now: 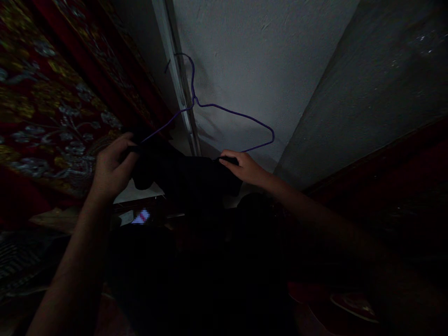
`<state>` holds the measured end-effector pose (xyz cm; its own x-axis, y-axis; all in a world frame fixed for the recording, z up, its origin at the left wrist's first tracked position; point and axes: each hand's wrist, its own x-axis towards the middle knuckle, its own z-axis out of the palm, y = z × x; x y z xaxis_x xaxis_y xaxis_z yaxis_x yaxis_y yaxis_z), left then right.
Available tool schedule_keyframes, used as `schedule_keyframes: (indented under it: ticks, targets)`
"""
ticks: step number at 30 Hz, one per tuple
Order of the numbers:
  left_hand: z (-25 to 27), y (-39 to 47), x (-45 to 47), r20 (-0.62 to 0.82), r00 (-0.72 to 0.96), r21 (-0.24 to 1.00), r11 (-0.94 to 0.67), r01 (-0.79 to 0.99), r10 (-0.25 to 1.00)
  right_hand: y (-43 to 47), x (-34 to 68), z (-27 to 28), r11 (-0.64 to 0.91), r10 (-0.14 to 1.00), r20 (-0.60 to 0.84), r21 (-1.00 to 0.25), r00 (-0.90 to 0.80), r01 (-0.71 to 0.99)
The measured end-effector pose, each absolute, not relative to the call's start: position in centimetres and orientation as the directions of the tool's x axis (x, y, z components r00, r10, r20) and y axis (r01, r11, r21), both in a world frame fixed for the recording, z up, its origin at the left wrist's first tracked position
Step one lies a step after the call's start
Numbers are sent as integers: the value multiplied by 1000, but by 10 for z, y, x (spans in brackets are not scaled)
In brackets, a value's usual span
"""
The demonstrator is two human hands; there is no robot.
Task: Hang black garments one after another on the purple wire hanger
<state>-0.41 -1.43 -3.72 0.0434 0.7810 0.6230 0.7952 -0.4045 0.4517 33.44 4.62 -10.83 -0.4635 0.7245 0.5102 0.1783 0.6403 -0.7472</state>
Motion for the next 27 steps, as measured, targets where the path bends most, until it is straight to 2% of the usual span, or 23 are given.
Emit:
schedule_keyframes:
  ticks: [4, 9, 13, 15, 17, 21, 25, 27]
  targets:
    - [-10, -4, 25, 656, 189, 425, -565, 707, 731, 34, 336, -105, 637, 715, 506, -756, -483, 152]
    - [-10, 6, 28, 645, 230, 299, -517, 802, 729, 18, 368, -99, 602, 728, 486, -791, -484, 111]
    - [-16, 6, 22, 675, 226, 228, -489, 842, 703, 24, 393, -100, 607, 793, 593, -754, -136, 252]
    - [-18, 7, 23, 666, 241, 214, -490, 845, 706, 31, 400, -99, 603, 758, 651, -712, 18, 360]
    - [-19, 7, 25, 660, 240, 217, -487, 846, 712, 36, 405, -97, 606, 707, 703, -659, 79, 446]
    - [-22, 5, 26, 677, 226, 201, -471, 859, 700, 44, 413, -90, 614, 665, 746, -580, 45, 535]
    - [-19, 3, 19, 687, 253, 150, -473, 868, 682, 45, 427, -82, 566, 726, 687, -582, -19, 584]
    - [-16, 4, 15, 705, 248, 125, -461, 878, 664, 40, 435, -72, 576, 751, 652, -568, -104, 588]
